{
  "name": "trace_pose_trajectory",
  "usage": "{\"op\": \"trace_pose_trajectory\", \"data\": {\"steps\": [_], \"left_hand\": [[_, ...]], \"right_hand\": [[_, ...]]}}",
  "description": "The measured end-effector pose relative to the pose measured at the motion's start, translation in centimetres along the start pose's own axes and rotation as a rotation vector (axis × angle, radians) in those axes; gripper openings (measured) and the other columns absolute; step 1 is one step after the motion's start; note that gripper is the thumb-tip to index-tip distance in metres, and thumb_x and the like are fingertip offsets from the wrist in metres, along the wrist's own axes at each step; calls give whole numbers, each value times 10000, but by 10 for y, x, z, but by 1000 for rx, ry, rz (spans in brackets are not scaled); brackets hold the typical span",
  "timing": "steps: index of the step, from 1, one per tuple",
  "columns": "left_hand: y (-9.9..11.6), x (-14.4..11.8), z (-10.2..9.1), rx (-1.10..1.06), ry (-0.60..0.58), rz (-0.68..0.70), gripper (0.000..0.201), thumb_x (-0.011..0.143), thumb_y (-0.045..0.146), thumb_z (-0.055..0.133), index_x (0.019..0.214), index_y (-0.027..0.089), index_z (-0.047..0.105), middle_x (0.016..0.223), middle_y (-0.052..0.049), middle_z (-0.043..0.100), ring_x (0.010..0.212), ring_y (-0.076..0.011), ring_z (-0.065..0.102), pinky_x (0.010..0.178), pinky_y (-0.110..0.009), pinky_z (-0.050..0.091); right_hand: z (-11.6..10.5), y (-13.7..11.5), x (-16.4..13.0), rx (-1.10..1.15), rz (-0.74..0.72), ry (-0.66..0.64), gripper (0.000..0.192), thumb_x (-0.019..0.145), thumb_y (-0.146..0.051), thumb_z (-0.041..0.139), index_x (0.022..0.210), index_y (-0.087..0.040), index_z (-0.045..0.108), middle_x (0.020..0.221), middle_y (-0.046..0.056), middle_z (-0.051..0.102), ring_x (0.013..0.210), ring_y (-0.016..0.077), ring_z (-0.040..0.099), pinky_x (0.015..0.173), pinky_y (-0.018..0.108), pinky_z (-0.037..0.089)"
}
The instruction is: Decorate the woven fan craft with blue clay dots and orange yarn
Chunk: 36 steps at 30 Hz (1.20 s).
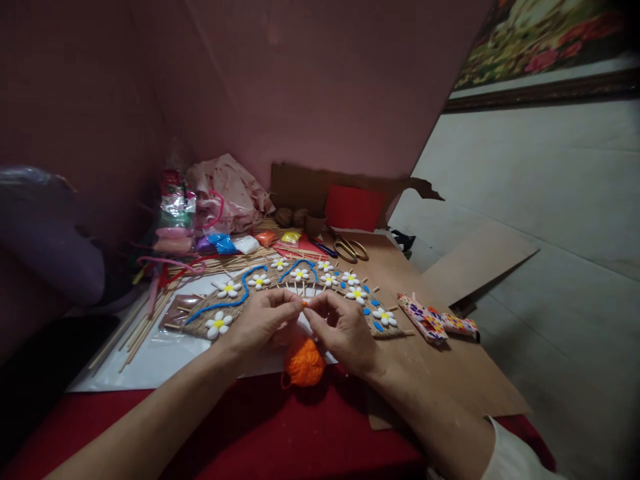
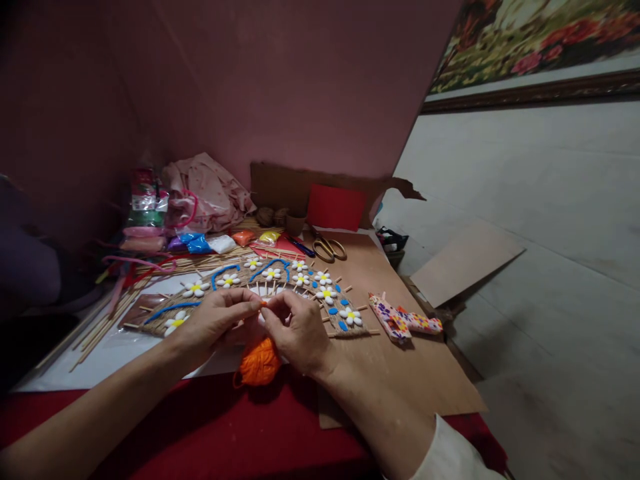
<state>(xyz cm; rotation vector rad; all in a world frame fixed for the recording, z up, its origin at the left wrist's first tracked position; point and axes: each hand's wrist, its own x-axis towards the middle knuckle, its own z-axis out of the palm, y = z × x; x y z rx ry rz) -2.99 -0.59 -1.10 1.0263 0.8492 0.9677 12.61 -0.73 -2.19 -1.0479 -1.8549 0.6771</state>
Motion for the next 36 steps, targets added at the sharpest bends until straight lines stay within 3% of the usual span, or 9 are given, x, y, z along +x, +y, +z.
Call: {"op": "trace_pose_trajectory", "data": {"steps": [9, 13, 17, 21, 27, 32, 36], "left_hand": [[3, 0, 3, 128, 83, 32, 260, 672, 352, 695, 650, 145, 539, 455, 75, 442, 357, -25, 316, 356, -157, 200], [0, 2, 4, 249, 115, 88, 200, 660, 313, 666, 669, 143, 563, 508, 54, 505, 383, -42, 362, 369, -168, 249], [-2, 2, 5, 424, 164, 216, 88, 668, 224, 616, 664, 142, 584, 575, 29, 555, 477, -71, 451, 437, -179, 333], [-2, 1, 4, 464, 172, 247, 72, 668, 213, 597, 654, 145, 581, 567, 34, 542, 475, -72, 442, 437, -180, 331], [-2, 2, 3, 379, 170, 203, 125, 677, 270, 601, 663, 156, 549, 457, 76, 451, 368, -48, 345, 384, -180, 275], [-1, 3, 2, 402, 203, 195, 158, 663, 297, 614, 674, 153, 550, 475, 67, 481, 381, -56, 390, 381, -175, 285], [3, 4, 1, 400, 232, 148, 183, 660, 323, 612, 681, 155, 541, 439, 92, 432, 353, -42, 331, 362, -167, 257]], "right_hand": [[0, 4, 1, 62, 36, -34, 122, 818, -261, 541, 744, -176, 587, 624, -6, 582, 531, 98, 508, 475, 200, 399], [0, 7, 4, 359, 177, -86, 108, 754, -249, 586, 685, -175, 545, 602, -24, 561, 502, 85, 507, 454, 186, 405], [-4, 7, 9, 750, 390, -217, 120, 730, -246, 565, 655, -166, 518, 530, -34, 579, 365, 56, 466, 352, 153, 317], [-8, 7, 13, 898, 451, -246, 108, 712, -228, 577, 654, -153, 526, 530, -29, 588, 344, 48, 467, 317, 134, 308], [-4, 6, 12, 767, 394, -152, 324, 777, -483, 582, 748, -168, 511, 589, -21, 589, 354, 65, 488, 277, 142, 304], [2, 6, 8, 553, 258, -51, 247, 734, -380, 670, 710, -168, 544, 522, -60, 518, 391, 51, 455, 360, 150, 361], [-3, 6, 11, 602, 376, -88, 190, 726, -318, 646, 662, -156, 568, 508, -49, 524, 384, 48, 427, 342, 147, 318]]}}
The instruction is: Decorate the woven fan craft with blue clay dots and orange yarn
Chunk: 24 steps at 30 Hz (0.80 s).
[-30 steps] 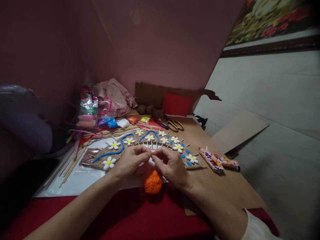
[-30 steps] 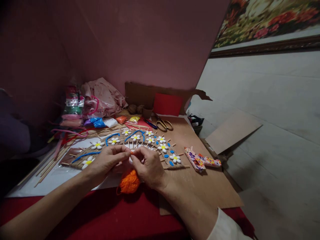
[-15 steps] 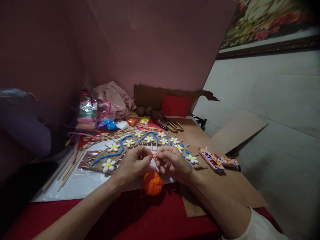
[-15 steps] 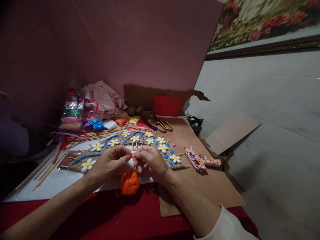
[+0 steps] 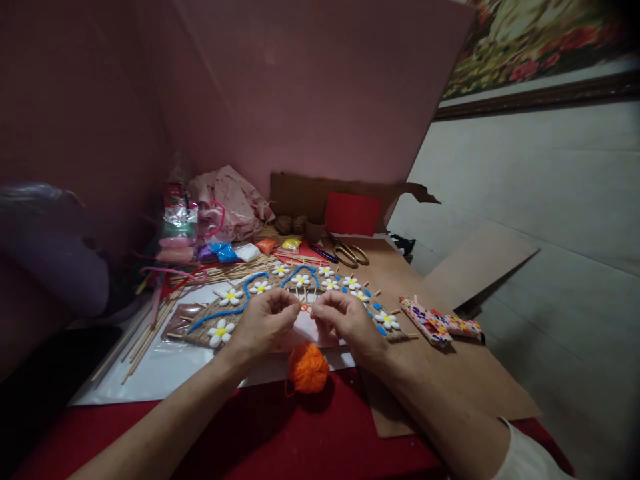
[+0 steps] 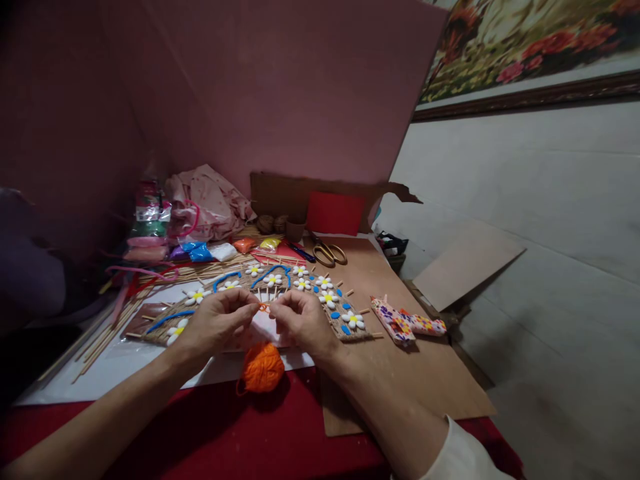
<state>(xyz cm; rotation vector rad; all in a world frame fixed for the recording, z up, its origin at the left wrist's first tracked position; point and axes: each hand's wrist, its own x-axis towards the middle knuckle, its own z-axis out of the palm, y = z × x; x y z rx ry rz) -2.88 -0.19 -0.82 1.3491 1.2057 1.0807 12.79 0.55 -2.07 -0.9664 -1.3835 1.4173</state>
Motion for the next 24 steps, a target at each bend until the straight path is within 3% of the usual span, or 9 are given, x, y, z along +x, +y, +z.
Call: {"op": "trace_pose_trajectory", "data": {"steps": [6, 10, 12, 15, 17, 18, 21, 24], "left_hand": [[-2, 1, -1, 7, -6, -10, 171, 665, 313, 608, 683, 158, 537, 436, 95, 424, 350, -38, 328, 355, -162, 248], [-1, 1, -1, -48, -6, -34, 186, 658, 316, 623, 685, 158, 531, 446, 94, 434, 345, -32, 323, 354, -160, 240], [1, 0, 0, -76, 1, -53, 207, 653, 331, 633, 679, 155, 528, 457, 88, 443, 351, -31, 330, 358, -160, 246], [5, -3, 3, -99, 19, -67, 231, 645, 347, 653, 676, 152, 533, 465, 82, 447, 369, -39, 358, 371, -162, 265], [5, -4, 4, -100, 20, -65, 235, 645, 350, 660, 676, 151, 539, 464, 82, 444, 373, -42, 366, 375, -164, 271], [5, -5, 4, -98, 16, -64, 237, 643, 350, 664, 673, 151, 540, 467, 81, 445, 372, -41, 365, 375, -164, 270], [5, -5, 3, -106, -2, -59, 248, 636, 355, 675, 675, 147, 545, 506, 68, 480, 388, -39, 379, 383, -163, 283], [6, -5, 2, -105, -1, -65, 269, 629, 372, 684, 684, 143, 554, 517, 64, 490, 412, -43, 395, 400, -162, 313]], "right_hand": [[-6, -9, 1, 232, 160, -119, 196, 705, -322, 621, 653, -144, 559, 524, -30, 541, 356, 50, 425, 329, 160, 310], [-8, -8, 3, 222, 149, -72, 208, 735, -355, 602, 712, -157, 546, 523, -49, 508, 343, 48, 386, 337, 174, 322], [-9, -6, 3, 72, 35, 75, 235, 767, -405, 601, 762, -175, 552, 526, -56, 491, 354, 61, 393, 332, 183, 311], [-7, -5, -1, -285, -327, 281, 203, 797, -384, 615, 819, -183, 626, 735, 25, 601, 609, 125, 570, 486, 226, 446], [-5, -5, -4, -452, -521, 281, 139, 812, -303, 615, 872, -192, 673, 957, 72, 626, 823, 164, 599, 639, 263, 490], [-4, -5, -6, -492, -557, 247, 140, 812, -267, 615, 915, -198, 679, 1020, 77, 620, 839, 165, 598, 656, 268, 491], [1, -2, -9, -493, -462, 112, 275, 794, -211, 619, 1068, -198, 630, 966, 59, 646, 623, 113, 576, 543, 247, 470], [3, 2, -9, -450, -338, 46, 212, 809, -216, 591, 1017, -181, 617, 789, 18, 644, 558, 99, 555, 522, 228, 465]]}}
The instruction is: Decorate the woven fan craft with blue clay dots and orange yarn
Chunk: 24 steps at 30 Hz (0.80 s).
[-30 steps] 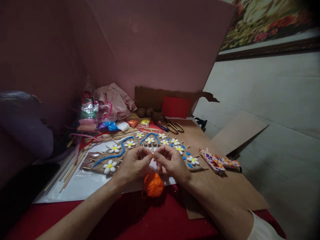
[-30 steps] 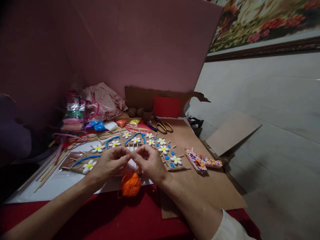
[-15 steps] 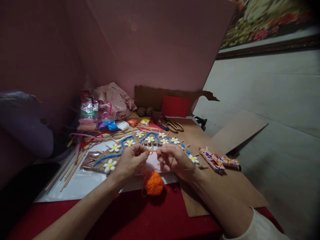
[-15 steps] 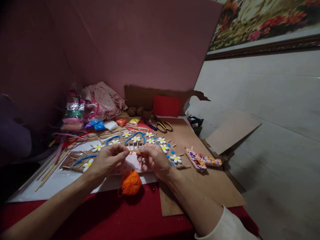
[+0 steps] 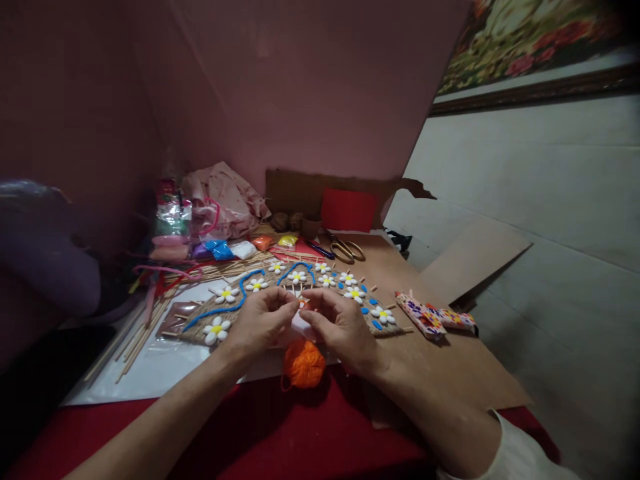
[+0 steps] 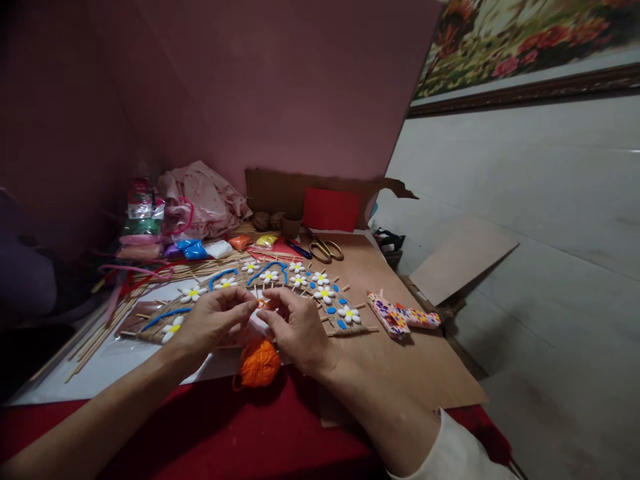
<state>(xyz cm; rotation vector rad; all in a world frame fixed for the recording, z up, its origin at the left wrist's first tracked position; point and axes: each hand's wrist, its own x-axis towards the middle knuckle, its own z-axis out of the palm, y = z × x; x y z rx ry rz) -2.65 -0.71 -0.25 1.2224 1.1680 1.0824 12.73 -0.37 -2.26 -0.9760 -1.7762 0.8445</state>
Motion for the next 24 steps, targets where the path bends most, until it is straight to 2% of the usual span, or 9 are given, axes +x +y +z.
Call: {"op": "trace_pose_trajectory", "data": {"steps": [2, 6, 10, 15, 21, 24], "left_hand": [[1, 0, 0, 6, 3, -11, 283, 622, 383, 690, 686, 143, 554, 490, 75, 464, 408, -42, 381, 402, -162, 321], [1, 0, 0, -4, -6, -29, 292, 619, 390, 693, 693, 147, 549, 477, 86, 443, 382, -34, 347, 370, -151, 286], [-1, 1, -3, -24, -42, -27, 278, 668, 400, 656, 739, 149, 560, 448, 93, 427, 350, -31, 323, 347, -146, 242], [0, 1, -4, -38, 0, -1, 178, 672, 288, 621, 769, 145, 579, 423, 93, 434, 328, -31, 320, 346, -147, 233], [3, -1, -4, -69, 15, -62, 149, 686, 248, 565, 801, 154, 586, 423, 97, 410, 319, -41, 317, 327, -149, 215], [3, -1, -4, -80, -30, -77, 183, 701, 295, 602, 813, 152, 584, 445, 97, 408, 335, -28, 302, 335, -140, 201]], "right_hand": [[1, 1, 0, 47, 49, -14, 115, 841, -239, 547, 914, -178, 613, 717, -1, 613, 546, 94, 551, 503, 210, 460], [-2, 1, 0, 40, 83, 14, 113, 860, -261, 515, 831, -179, 587, 668, -19, 570, 497, 81, 518, 443, 189, 418], [-4, 1, 2, -77, 18, 41, 94, 853, -230, 516, 826, -178, 590, 678, -13, 587, 534, 89, 531, 506, 207, 421], [-4, 1, 2, -163, -60, 61, 75, 821, -183, 526, 821, -170, 600, 729, 7, 614, 644, 115, 557, 591, 229, 427], [-4, 1, 2, -210, -75, 60, 94, 824, -174, 507, 812, -174, 600, 688, -3, 595, 616, 115, 536, 581, 232, 406], [-4, 1, 2, -212, -97, 49, 96, 832, -178, 505, 806, -176, 598, 721, 6, 608, 644, 121, 546, 597, 234, 414]]}}
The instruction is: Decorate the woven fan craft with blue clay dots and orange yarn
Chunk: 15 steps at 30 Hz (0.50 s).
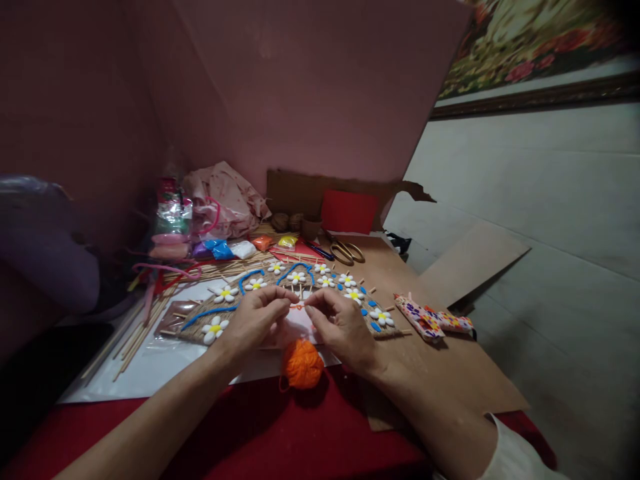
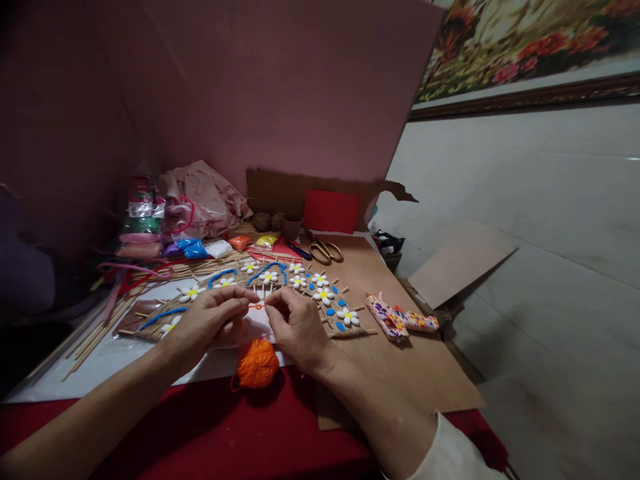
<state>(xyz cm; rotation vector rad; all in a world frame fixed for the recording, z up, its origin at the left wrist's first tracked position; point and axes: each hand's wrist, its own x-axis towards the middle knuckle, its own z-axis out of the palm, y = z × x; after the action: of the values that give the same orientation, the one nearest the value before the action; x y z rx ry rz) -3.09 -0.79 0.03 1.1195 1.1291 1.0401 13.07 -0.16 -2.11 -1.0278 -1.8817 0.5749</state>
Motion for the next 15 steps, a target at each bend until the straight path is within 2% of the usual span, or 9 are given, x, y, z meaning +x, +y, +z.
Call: {"op": "trace_pose_trajectory", "data": {"steps": [4, 8, 15], "left_hand": [[-1, 0, 0, 2, -64, -14, 260, 702, 380, 644, 765, 139, 572, 461, 98, 384, 354, -19, 296, 337, -135, 191], [0, 0, 1, -39, -92, -33, 235, 676, 313, 652, 821, 140, 584, 435, 117, 344, 338, -19, 263, 333, -138, 184], [2, -2, 2, 9, -76, -60, 170, 689, 295, 661, 721, 139, 600, 522, 69, 477, 368, -15, 325, 358, -141, 232]], "right_hand": [[-1, 0, 0, -11, -16, 11, 98, 850, -195, 499, 830, -176, 592, 753, 18, 616, 678, 132, 555, 628, 246, 423], [-1, 0, -1, -29, -14, 20, 96, 855, -202, 503, 838, -175, 594, 761, 21, 622, 688, 134, 562, 639, 249, 423], [-1, -1, -2, -37, -14, 27, 102, 854, -204, 500, 820, -180, 593, 759, 22, 627, 679, 133, 565, 617, 246, 422]]}}
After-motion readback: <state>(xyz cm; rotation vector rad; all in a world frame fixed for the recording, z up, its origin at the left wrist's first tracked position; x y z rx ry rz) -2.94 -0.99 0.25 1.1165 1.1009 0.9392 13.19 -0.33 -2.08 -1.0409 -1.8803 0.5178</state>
